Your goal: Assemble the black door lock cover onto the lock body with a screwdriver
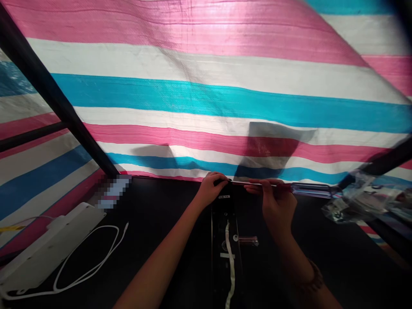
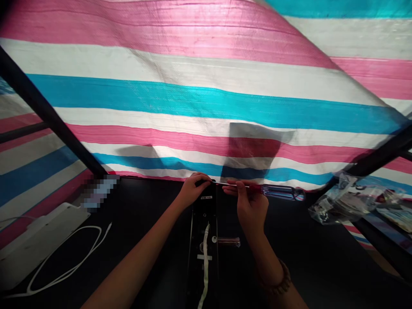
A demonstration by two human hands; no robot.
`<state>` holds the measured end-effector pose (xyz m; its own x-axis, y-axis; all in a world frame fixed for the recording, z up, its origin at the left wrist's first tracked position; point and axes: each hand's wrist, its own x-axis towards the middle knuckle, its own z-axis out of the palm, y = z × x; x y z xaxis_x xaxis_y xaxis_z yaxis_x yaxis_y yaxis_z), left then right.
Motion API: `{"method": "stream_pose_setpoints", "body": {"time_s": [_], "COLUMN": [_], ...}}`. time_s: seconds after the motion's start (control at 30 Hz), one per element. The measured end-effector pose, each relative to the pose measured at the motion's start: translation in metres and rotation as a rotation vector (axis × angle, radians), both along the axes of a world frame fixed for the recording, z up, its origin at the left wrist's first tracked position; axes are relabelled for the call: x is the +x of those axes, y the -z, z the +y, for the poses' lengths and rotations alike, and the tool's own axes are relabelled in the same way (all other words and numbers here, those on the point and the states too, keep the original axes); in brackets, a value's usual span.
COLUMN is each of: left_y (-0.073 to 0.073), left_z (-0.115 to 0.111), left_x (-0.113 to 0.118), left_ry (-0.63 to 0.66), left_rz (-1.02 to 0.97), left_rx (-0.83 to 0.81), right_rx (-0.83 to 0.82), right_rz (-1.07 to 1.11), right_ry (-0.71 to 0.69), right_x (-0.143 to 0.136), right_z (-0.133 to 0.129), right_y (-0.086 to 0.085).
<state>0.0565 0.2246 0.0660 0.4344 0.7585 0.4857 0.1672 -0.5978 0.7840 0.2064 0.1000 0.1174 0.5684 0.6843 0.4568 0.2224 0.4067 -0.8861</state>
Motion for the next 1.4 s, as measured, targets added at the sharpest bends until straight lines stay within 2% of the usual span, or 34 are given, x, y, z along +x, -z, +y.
{"method": "stream_pose_setpoints", "body": {"time_s": [0.17,0.33,0.5,0.67,0.9,1.07,1.4], "left_y": [-0.003,-0.011,-0.016,-0.007,0.013,0.015,0.016], "left_z": [-0.005,-0.014,-0.018,-0.013,-0.014,-0.015,-0.014], "left_x": [-0.003,-0.011,-0.015,-0.015,-0.008,-0.002,0.0], "left_ry": [-0.004,0.043,0.031,-0.032,-0.121,-0.125,-0.131], "left_rz": [-0.001,0.006,0.007,0.026,0.026,0.001,-0.025], "left_rx": [0.049,0.089,0.101,0.058,-0.128,-0.22,-0.255], "right_rx": [-0.006,-0.004,-0.013,0.012,-0.035,-0.059,-0.083], "right_rz": [-0.004,-0.032,0.008,-0.017,-0.161,-0.219,-0.233], "right_ry": [-0.036,-0.195,-0.183,-0.044,-0.028,-0.039,-0.056], "right_x": [0.004,0.013,0.013,0.01,0.017,0.018,0.017], "right_z": [-0.003,-0.011,-0.014,-0.008,0.0,0.004,0.008], "right_y": [-0.003,-0.014,-0.02,-0.015,-0.005,-0.001,0.002]}}
